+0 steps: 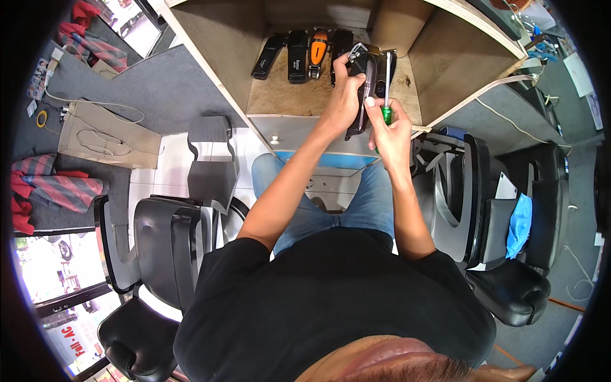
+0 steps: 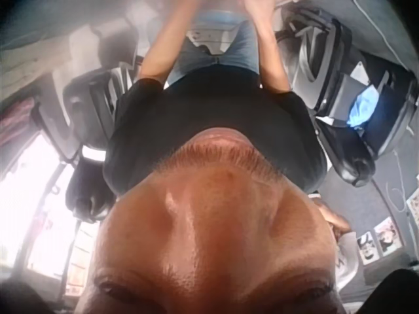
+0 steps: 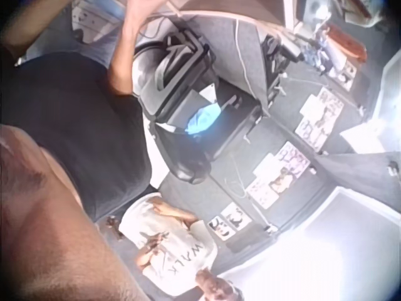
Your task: The person is repairing a hair clipper by using a screwdriver to remove screws from the casing and internal electronic components while working at a barber station.
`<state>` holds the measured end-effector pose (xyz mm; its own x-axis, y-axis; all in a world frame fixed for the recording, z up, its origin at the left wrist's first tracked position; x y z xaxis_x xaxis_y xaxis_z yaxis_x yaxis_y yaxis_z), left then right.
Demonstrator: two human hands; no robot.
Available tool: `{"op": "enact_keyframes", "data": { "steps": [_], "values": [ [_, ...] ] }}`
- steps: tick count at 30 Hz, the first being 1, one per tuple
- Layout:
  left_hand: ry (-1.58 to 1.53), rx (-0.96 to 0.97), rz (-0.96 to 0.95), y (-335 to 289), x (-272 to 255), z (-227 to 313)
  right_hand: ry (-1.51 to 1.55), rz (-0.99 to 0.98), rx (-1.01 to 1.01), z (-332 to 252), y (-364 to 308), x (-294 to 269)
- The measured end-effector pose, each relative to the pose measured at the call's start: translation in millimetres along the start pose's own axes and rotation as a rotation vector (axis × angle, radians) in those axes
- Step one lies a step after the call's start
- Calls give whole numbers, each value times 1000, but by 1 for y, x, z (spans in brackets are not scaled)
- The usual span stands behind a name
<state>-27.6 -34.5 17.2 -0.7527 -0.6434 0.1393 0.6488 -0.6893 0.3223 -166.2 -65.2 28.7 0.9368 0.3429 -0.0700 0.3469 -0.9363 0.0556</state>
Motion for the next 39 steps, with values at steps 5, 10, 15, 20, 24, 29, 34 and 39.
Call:
{"op": "enact_keyframes", "data": {
  "steps": [5, 10, 15, 20, 24, 29, 34, 39],
  "values": [
    [-14, -35, -57, -3, 0, 7, -67, -14, 21, -6, 5, 1],
    [35, 13, -28, -4, 1, 10, -49, -2, 44, -3, 8, 0],
    [130, 142, 3, -2, -3, 4, 37, 32, 17, 3, 9, 5],
    [110, 77, 31, -5, -1, 11, -100, 116, -106, -13, 2, 5],
    [143, 99, 9, -5, -1, 14, -161, 91, -128, -13, 8, 2],
    [226, 159, 6, -5, -1, 5, -202, 71, -98, -18, 5, -2],
    [71, 37, 155, -3, -6, -4, -207, -19, -73, -20, -3, -2],
    [-159, -203, 214, -2, -7, -3, -187, -33, -40, -14, -10, -5]
  ]
}}
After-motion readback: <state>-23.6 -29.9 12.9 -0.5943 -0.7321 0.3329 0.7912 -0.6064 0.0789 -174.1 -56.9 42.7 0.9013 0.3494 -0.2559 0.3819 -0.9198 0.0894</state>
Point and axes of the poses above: each hand's wrist, its own y-axis towards the middle knuckle, its own x-axis out of the palm, z = x × y, the point moved 4 cm from there along y, towards the middle knuckle, and after that the axes turned 9 degrees about z, right-handed, at the moved point
